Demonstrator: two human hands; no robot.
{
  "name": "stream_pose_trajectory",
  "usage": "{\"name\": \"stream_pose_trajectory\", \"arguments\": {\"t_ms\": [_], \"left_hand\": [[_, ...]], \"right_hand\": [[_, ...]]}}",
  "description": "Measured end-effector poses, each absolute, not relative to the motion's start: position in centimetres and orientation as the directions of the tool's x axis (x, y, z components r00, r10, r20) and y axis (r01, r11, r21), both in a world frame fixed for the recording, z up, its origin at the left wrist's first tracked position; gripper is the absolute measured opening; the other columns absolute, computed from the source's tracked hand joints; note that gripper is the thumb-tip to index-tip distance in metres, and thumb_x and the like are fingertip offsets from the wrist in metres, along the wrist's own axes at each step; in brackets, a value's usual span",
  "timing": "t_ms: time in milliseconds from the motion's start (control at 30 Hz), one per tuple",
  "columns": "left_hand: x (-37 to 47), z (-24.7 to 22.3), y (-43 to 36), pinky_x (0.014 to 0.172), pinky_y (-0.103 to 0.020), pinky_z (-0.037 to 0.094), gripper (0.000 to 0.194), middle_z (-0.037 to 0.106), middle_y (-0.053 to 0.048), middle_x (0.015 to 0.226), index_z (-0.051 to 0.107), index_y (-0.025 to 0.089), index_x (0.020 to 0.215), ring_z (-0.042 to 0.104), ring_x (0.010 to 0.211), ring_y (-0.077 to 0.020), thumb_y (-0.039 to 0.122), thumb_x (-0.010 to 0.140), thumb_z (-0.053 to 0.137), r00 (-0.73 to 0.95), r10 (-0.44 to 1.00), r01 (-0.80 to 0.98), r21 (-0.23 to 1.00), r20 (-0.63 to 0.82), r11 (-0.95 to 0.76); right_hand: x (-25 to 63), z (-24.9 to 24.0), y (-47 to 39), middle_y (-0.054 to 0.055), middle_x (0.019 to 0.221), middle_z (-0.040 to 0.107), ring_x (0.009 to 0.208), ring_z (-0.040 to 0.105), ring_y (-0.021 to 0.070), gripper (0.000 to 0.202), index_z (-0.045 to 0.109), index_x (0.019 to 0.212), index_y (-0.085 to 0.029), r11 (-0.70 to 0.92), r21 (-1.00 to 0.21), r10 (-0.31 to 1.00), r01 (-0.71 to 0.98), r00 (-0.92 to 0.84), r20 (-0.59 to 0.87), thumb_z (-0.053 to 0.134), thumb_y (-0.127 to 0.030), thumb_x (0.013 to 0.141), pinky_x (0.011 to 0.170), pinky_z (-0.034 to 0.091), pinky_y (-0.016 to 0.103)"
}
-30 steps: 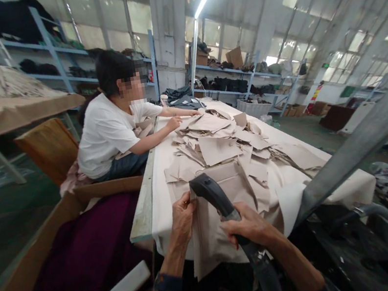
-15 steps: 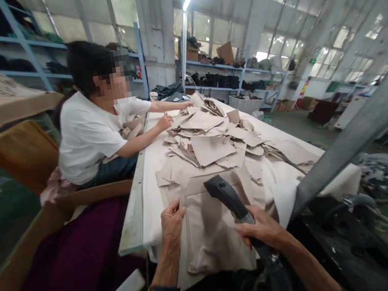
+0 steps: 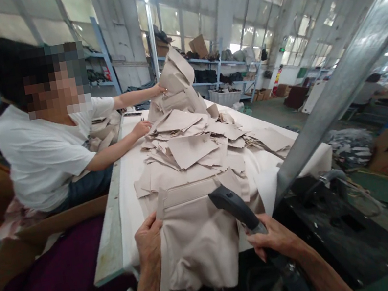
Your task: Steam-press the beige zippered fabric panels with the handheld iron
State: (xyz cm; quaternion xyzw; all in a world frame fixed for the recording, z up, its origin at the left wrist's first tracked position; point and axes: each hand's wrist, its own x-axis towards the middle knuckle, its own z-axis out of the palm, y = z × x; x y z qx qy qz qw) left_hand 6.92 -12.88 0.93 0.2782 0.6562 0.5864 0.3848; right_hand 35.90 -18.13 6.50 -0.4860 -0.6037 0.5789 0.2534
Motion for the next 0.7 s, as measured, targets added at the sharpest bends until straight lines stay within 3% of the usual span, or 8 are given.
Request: {"name": "stream_pose_trajectory", "arguments": {"t_ms": [100, 200, 267, 333, 400, 467, 567, 700], "left_hand": [[7.3, 1.1, -13.1, 0.065, -0.026, 0.047, 0.034, 0.07, -0.001, 0.079, 0.068, 0.015, 0.091, 0.062, 0.075, -0.019, 0.015, 0.06, 0.055, -0.543, 0.818, -0.009, 0.976, -0.189, 0.22], [7.8, 1.3, -13.5, 0.074, -0.031, 0.047, 0.034, 0.068, -0.008, 0.09, 0.065, 0.012, 0.097, 0.061, 0.083, -0.0226, 0.018, 0.066, 0.051, -0.492, 0.871, 0.299, 0.941, 0.009, 0.159], [8.2, 1.8, -13.6, 0.081, -0.039, 0.045, 0.039, 0.063, -0.015, 0.099, 0.061, 0.009, 0.106, 0.057, 0.093, -0.0276, 0.018, 0.07, 0.047, -0.389, 0.895, 0.611, 0.789, 0.22, 0.072], [8.7, 2.7, -13.0, 0.087, -0.047, 0.041, 0.045, 0.056, -0.022, 0.111, 0.054, 0.006, 0.116, 0.051, 0.105, -0.0332, 0.018, 0.073, 0.045, -0.247, 0.879, 0.832, 0.555, 0.407, -0.023], [9.5, 3.6, -11.5, 0.094, -0.051, 0.035, 0.048, 0.048, -0.025, 0.123, 0.05, 0.005, 0.12, 0.043, 0.117, -0.0352, 0.02, 0.075, 0.046, -0.065, 0.842, 0.907, 0.384, 0.535, -0.174], [10.7, 4.2, -9.1, 0.1, -0.049, 0.031, 0.045, 0.047, -0.022, 0.127, 0.05, 0.009, 0.119, 0.04, 0.121, -0.0322, 0.022, 0.077, 0.047, 0.155, 0.815, 0.87, 0.314, 0.559, -0.38], [12.9, 4.3, -5.6, 0.096, -0.044, 0.037, 0.039, 0.059, -0.016, 0.112, 0.056, 0.013, 0.113, 0.053, 0.106, -0.0276, 0.026, 0.077, 0.049, 0.374, 0.837, 0.74, 0.415, 0.399, -0.529], [15.1, 4.8, -4.5, 0.085, -0.037, 0.044, 0.027, 0.067, -0.008, 0.093, 0.066, 0.019, 0.094, 0.058, 0.089, -0.0246, 0.028, 0.072, 0.053, 0.489, 0.86, 0.539, 0.726, 0.145, -0.428]], "right_hand": [[36.3, 6.3, -18.4, -0.006, 0.047, 0.053, 0.038, 0.046, 0.0081, 0.01, 0.049, 0.075, -0.016, -0.138, -0.942, 0.896, 0.305, -0.367, -0.25, 0.056, -0.024, 0.075, 0.04, 0.037, 0.017], [36.2, 6.3, -18.6, -0.007, 0.046, 0.051, 0.038, 0.046, 0.0079, 0.008, 0.049, 0.076, -0.016, -0.123, -0.937, 0.905, 0.326, -0.351, -0.241, 0.055, -0.021, 0.074, 0.04, 0.037, 0.017], [36.2, 6.1, -18.5, -0.007, 0.046, 0.052, 0.038, 0.046, 0.0082, 0.008, 0.049, 0.076, -0.016, -0.114, -0.934, 0.906, 0.339, -0.349, -0.238, 0.056, -0.02, 0.073, 0.041, 0.038, 0.017], [36.2, 5.8, -18.4, -0.007, 0.047, 0.052, 0.038, 0.047, 0.0085, 0.009, 0.048, 0.076, -0.016, -0.114, -0.93, 0.909, 0.349, -0.341, -0.24, 0.056, -0.02, 0.072, 0.04, 0.038, 0.017], [36.3, 5.5, -18.3, -0.006, 0.048, 0.052, 0.039, 0.049, 0.0089, 0.008, 0.049, 0.075, -0.016, -0.124, -0.929, 0.911, 0.349, -0.331, -0.246, 0.056, -0.02, 0.072, 0.04, 0.04, 0.017], [36.6, 5.2, -18.3, -0.006, 0.049, 0.053, 0.04, 0.05, 0.0091, 0.008, 0.05, 0.074, -0.016, -0.12, -0.93, 0.915, 0.347, -0.325, -0.24, 0.056, -0.02, 0.072, 0.041, 0.041, 0.017], [37.2, 5.0, -18.6, -0.006, 0.05, 0.053, 0.041, 0.05, 0.009, 0.009, 0.052, 0.076, -0.015, -0.107, -0.936, 0.926, 0.335, -0.309, -0.217, 0.057, -0.021, 0.072, 0.041, 0.041, 0.017], [38.3, 4.9, -19.1, -0.006, 0.049, 0.053, 0.041, 0.05, 0.0096, 0.01, 0.053, 0.079, -0.015, -0.163, -0.944, 0.932, 0.285, -0.268, -0.242, 0.057, -0.022, 0.073, 0.041, 0.042, 0.018]]}}
